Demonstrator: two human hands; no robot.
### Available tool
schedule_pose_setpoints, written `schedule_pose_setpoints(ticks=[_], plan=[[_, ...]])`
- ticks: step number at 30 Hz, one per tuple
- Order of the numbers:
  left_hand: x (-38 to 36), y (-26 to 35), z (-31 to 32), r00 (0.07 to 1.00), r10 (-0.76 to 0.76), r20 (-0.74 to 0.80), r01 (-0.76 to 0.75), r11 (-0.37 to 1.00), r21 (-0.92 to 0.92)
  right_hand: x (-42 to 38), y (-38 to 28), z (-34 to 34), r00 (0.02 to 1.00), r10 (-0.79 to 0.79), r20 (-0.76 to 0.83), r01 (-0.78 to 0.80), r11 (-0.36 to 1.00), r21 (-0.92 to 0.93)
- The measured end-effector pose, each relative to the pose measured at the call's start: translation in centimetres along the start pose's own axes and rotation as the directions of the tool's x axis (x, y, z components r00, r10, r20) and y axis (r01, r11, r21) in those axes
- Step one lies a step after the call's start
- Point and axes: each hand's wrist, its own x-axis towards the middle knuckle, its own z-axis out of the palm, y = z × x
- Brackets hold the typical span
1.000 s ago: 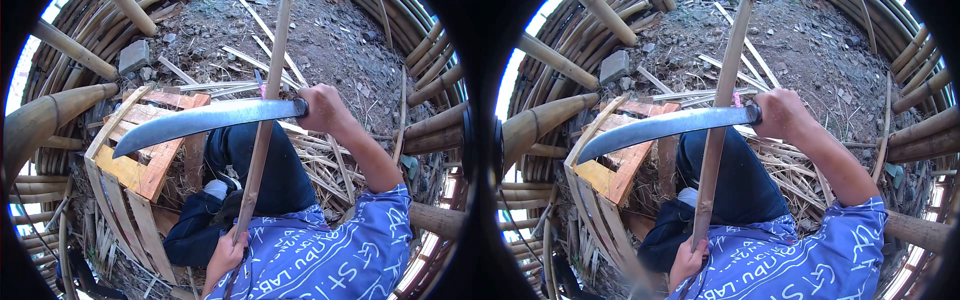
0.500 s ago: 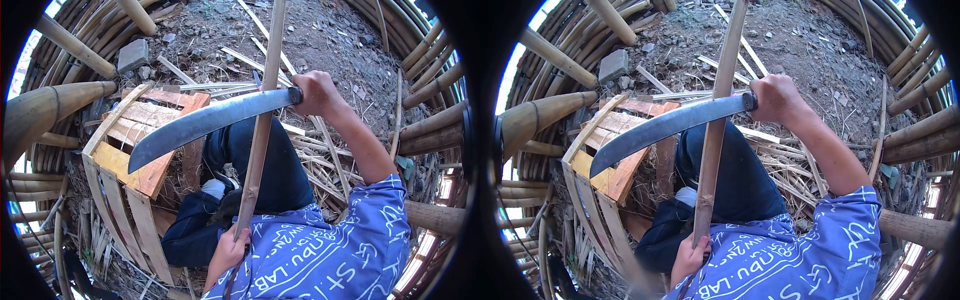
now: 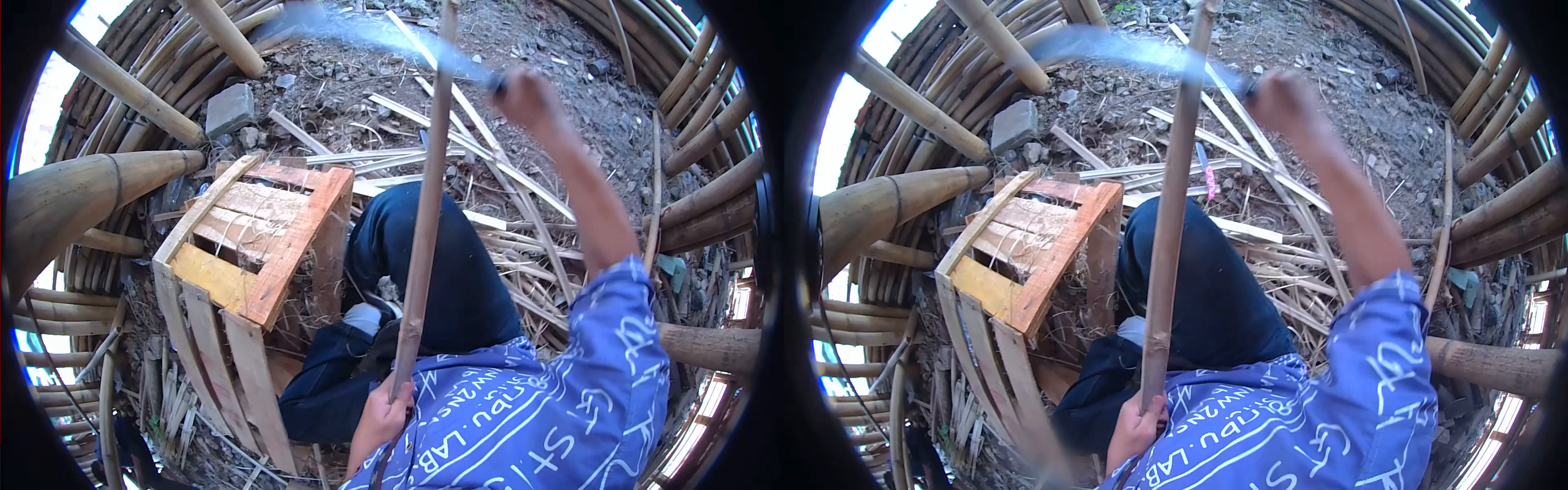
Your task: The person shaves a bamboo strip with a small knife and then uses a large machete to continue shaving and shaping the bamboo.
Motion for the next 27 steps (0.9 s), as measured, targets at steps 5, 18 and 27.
schedule_pose_setpoints(ticks=[5,18,27], plan=[[0.0,0.5,-0.3,0.997,0.074,0.010,-0.073,0.994,-0.080,2.9,7.7,-3.9,0.948,0.217,-0.231,-0.156,0.954,0.256],[2.0,1.8,-2.1,0.971,-0.118,0.207,0.186,0.919,-0.348,-12.1,-7.4,-5.5,0.953,-0.116,0.279,-0.058,0.836,0.545],[3.3,4.3,-1.1,0.980,-0.129,0.152,0.169,0.942,-0.288,-11.4,-9.4,-6.6,0.917,-0.289,0.276,0.142,0.881,0.452]])
